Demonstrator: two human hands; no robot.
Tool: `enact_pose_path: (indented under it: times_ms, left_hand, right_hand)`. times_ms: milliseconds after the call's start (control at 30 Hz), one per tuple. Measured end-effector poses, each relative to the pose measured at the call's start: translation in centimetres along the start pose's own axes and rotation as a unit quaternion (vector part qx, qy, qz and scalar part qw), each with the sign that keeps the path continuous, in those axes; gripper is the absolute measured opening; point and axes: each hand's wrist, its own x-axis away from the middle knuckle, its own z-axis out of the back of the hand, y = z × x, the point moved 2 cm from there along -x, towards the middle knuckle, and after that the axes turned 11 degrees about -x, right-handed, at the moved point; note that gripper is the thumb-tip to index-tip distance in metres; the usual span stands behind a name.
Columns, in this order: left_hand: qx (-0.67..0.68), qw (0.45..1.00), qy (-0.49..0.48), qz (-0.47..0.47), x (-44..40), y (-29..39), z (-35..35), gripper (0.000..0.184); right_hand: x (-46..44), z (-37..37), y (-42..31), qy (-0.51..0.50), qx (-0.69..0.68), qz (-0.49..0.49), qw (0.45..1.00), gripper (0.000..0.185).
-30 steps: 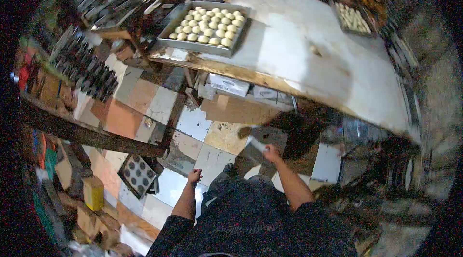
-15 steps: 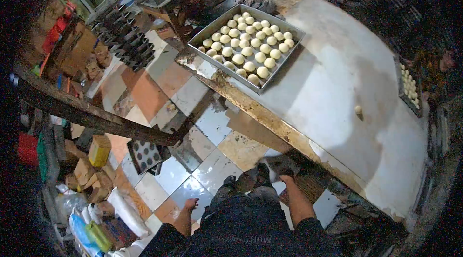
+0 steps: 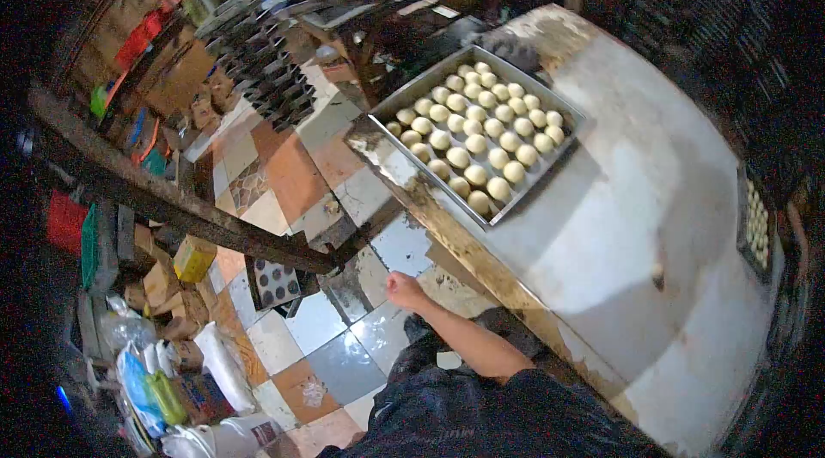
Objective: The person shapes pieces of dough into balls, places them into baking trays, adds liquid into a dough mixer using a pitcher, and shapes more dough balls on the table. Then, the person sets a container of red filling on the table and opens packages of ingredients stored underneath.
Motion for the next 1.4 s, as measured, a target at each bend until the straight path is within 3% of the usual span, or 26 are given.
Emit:
enact_pose_path:
  times_ms: [167,267,300,333,367,433,500,533,600,633,667,700,733,767,833,867,900,967,1000,1033,1100,1167,1200,1267,1333,1400]
  left_hand:
    - [0.046,0.997,0.023,0.062,-2.4,1.2,-0.5,0.024]
    - [0.052,0.997,0.027,0.057,-6.1,2.2,3.2,0.025]
    - [0.047,0.997,0.028,0.045,-7.6,2.5,5.2,0.026]
    - [0.033,0.999,0.03,0.028,-9.0,2.8,7.3,0.026]
    - [0.012,0.999,0.037,0.0,-10.7,3.1,9.6,0.027]
    - [-0.078,0.987,0.085,-0.111,-15.2,5.1,15.4,0.028]
    - [-0.088,0.971,0.138,-0.173,-19.8,9.3,21.8,0.03]
    - [0.123,0.984,0.09,0.088,-25.0,9.7,24.3,0.026]
    - [-0.044,0.991,0.121,0.025,-29.7,17.4,31.7,0.027]
    - [0.003,0.968,0.226,-0.108,-30.1,23.0,34.7,0.03]
    - [0.082,0.948,0.276,-0.135,-31.0,28.3,37.3,0.034]
    - [0.039,0.941,0.295,-0.162,-30.4,34.4,40.4,0.026]
    - [0.239,0.924,0.18,-0.237,-33.4,37.2,42.7,0.022]
    - [0.425,0.854,0.055,-0.296,-36.0,39.7,44.9,0.018]
    - [0.135,0.903,0.268,-0.309,-36.2,46.3,47.6,0.014]
    - [0.023,0.937,0.202,-0.284,-36.6,48.6,49.2,0.016]
    - [-0.224,0.867,0.273,-0.353,-40.3,48.0,50.5,0.022]
    - [0.053,0.919,0.116,-0.374,-47.8,43.8,51.0,0.029]
    - [-0.264,0.871,0.2,-0.364,-44.1,45.6,51.8,0.03]
    - [-0.553,0.72,0.264,-0.326,-41.0,48.1,53.0,0.032]
    - [-0.583,0.696,0.233,-0.348,-44.7,43.5,55.5,0.035]
    - [-0.711,0.625,0.066,-0.316,-41.1,44.4,57.3,0.03]
    - [-0.692,0.657,0.026,-0.299,-40.7,44.3,58.9,0.03]
    - [-0.581,0.781,-0.032,-0.225,-41.2,43.4,63.5,0.03]
    - [-0.386,0.917,-0.06,-0.085,-42.8,44.3,69.3,0.03]
    - [-0.178,0.981,-0.072,0.008,-44.9,46.2,75.3,0.03]
  right_hand:
    - [-6.4,-4.5,-5.1,-0.078,-0.039,0.075,0.993,0.019]
    - [-10.5,-6.2,-4.0,-0.084,-0.013,0.053,0.995,0.019]
    - [-12.2,-6.6,-3.2,-0.082,0.019,0.048,0.995,0.019]
    - [-13.7,-7.1,-2.1,-0.077,-0.004,-0.035,0.996,0.018]
    - [-14.4,-7.7,-2.8,-0.074,-0.003,-0.041,0.996,0.018]
    - [-18.0,-8.8,-5.6,-0.073,0.152,-0.062,0.984,0.017]
    - [-22.3,-10.7,-6.5,-0.105,0.108,-0.025,0.988,0.018]
    - [-23.7,-11.2,-8.3,-0.092,0.096,-0.03,0.991,0.018]
    - [-26.9,-12.0,-11.1,-0.068,0.032,-0.059,0.995,0.018]
    - [-28.7,-12.1,-11.6,-0.054,-0.021,-0.08,0.995,0.018]
    - [-30.4,-11.7,-12.6,-0.048,-0.026,-0.084,0.995,0.018]
    - [-31.9,-11.0,-13.9,-0.022,-0.07,-0.087,0.993,0.019]
    - [-33.5,-10.2,-14.9,0.003,-0.115,-0.09,0.989,0.02]
    - [-35.4,-9.3,-15.4,0.057,-0.157,-0.088,0.982,0.021]
    - [-44.2,-7.9,-9.5,0.183,-0.105,-0.034,0.977,0.022]
    - [-45.1,-6.2,-12.9,0.185,-0.162,-0.056,0.968,0.02]
    - [-46.0,-4.5,-16.6,0.186,-0.22,-0.076,0.955,0.019]
    - [-50.9,-2.5,-17.3,0.237,-0.332,-0.048,0.912,0.015]
    - [-53.4,-1.4,-16.8,0.235,-0.351,-0.058,0.904,0.013]
    - [-56.1,-0.2,-16.5,0.236,-0.37,-0.062,0.896,0.016]
    - [-61.7,2.2,-15.4,0.29,-0.411,0.019,0.864,0.015]
    - [-68.0,4.1,-10.9,0.272,-0.388,-0.012,0.881,0.013]
    - [-70.7,4.3,-8.2,0.283,-0.473,0.04,0.833,0.015]
    - [-70.6,6.9,-12.0,0.352,-0.431,0.025,0.83,0.016]
    - [-69.0,10.3,-15.8,0.421,-0.383,0.028,0.822,0.018]
    - [-71.4,13.4,-10.9,0.43,-0.441,-0.032,0.787,0.017]
